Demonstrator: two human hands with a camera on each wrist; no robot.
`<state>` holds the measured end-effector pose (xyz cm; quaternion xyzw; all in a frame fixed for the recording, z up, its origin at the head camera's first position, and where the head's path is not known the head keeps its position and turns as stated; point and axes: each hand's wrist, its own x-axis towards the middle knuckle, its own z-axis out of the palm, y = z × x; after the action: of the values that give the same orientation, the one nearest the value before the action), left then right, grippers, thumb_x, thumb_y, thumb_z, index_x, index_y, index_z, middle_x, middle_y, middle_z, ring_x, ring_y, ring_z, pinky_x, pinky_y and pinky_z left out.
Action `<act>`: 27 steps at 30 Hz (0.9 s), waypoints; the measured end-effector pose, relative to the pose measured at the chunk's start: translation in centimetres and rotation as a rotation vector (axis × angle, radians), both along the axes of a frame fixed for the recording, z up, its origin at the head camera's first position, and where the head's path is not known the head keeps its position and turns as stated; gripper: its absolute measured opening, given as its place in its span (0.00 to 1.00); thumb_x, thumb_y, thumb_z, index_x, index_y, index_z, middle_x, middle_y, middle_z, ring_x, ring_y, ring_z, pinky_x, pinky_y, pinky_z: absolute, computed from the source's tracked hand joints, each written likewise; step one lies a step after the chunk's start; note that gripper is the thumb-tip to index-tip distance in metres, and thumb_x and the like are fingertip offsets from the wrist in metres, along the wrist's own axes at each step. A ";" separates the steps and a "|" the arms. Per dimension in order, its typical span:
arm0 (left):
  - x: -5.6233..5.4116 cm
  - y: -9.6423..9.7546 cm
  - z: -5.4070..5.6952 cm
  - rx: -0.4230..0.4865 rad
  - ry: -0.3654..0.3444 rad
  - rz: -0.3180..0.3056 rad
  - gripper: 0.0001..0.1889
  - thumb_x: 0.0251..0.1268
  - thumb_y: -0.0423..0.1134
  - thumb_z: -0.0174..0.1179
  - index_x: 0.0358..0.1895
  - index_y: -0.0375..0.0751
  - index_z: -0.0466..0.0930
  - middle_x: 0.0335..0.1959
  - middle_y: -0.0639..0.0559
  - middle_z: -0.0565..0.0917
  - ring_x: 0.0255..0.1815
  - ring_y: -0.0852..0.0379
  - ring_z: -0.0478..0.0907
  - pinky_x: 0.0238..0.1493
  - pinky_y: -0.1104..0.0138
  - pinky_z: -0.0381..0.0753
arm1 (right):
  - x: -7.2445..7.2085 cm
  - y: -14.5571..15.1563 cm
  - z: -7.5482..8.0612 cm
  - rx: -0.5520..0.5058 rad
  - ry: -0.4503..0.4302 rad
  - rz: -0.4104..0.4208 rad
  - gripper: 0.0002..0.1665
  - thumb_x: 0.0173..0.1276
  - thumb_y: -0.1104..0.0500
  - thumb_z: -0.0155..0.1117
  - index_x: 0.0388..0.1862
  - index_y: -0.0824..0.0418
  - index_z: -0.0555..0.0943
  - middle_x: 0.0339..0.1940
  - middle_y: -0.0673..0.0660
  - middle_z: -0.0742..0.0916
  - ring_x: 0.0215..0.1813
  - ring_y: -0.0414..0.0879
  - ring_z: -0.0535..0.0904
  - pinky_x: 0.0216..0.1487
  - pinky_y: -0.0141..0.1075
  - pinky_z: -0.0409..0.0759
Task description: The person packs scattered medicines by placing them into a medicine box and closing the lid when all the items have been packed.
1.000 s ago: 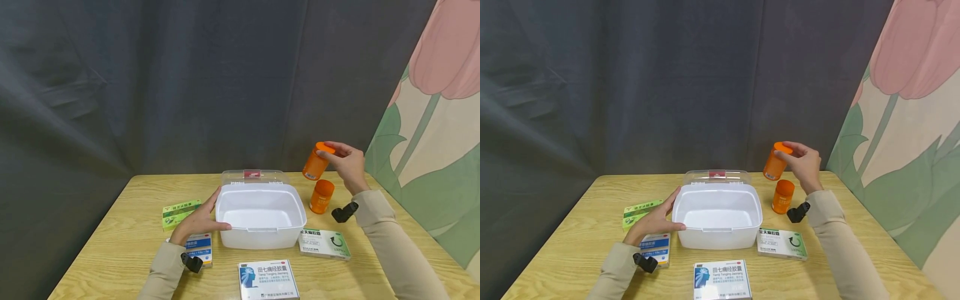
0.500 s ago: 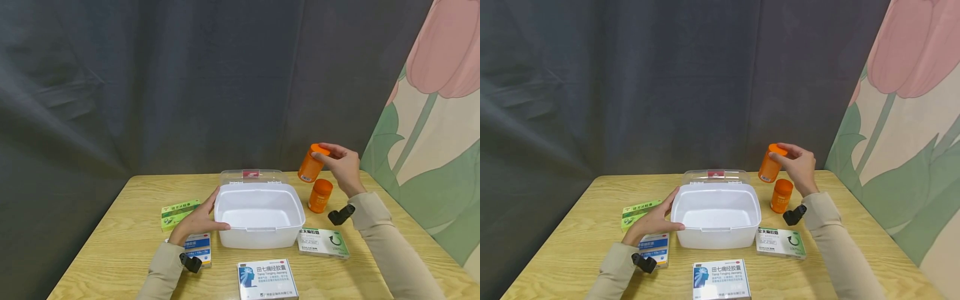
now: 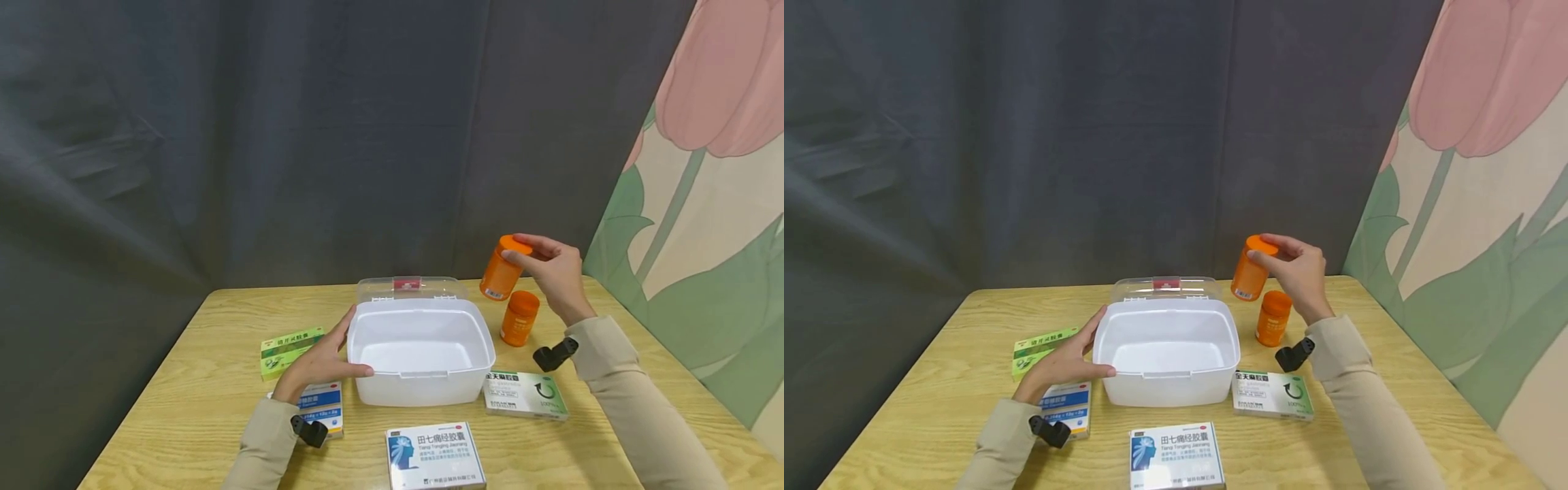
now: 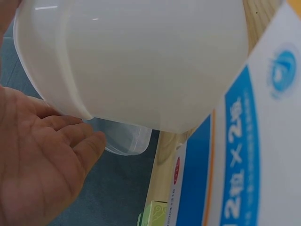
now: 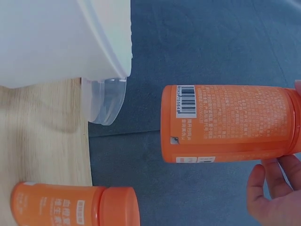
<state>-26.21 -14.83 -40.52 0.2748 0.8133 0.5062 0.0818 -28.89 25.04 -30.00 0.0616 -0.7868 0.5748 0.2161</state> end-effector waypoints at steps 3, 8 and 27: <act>0.0 -0.1 0.0 0.005 0.001 -0.003 0.62 0.50 0.50 0.74 0.79 0.46 0.35 0.78 0.44 0.46 0.76 0.45 0.44 0.70 0.45 0.52 | 0.2 -0.3 0.1 0.003 -0.002 0.010 0.31 0.61 0.49 0.72 0.59 0.64 0.79 0.50 0.52 0.84 0.47 0.43 0.79 0.48 0.24 0.77; 0.0 -0.3 0.1 0.012 0.003 -0.007 0.62 0.51 0.49 0.74 0.79 0.45 0.34 0.78 0.44 0.46 0.76 0.45 0.45 0.70 0.44 0.52 | 0.5 -0.8 0.2 -0.001 0.002 0.030 0.31 0.60 0.48 0.73 0.59 0.63 0.80 0.50 0.52 0.84 0.47 0.43 0.80 0.47 0.26 0.79; 0.4 -0.4 0.5 0.014 -0.010 0.011 0.60 0.51 0.46 0.74 0.79 0.48 0.35 0.78 0.44 0.47 0.76 0.45 0.45 0.70 0.47 0.53 | 2.1 -2.3 -0.4 -0.043 0.047 0.101 0.27 0.60 0.56 0.74 0.56 0.67 0.81 0.46 0.48 0.86 0.45 0.41 0.83 0.46 0.27 0.80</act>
<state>-25.84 -15.22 -40.00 0.2682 0.8108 0.5139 0.0813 -26.82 22.74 -30.37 0.1098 -0.7651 0.6000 0.2064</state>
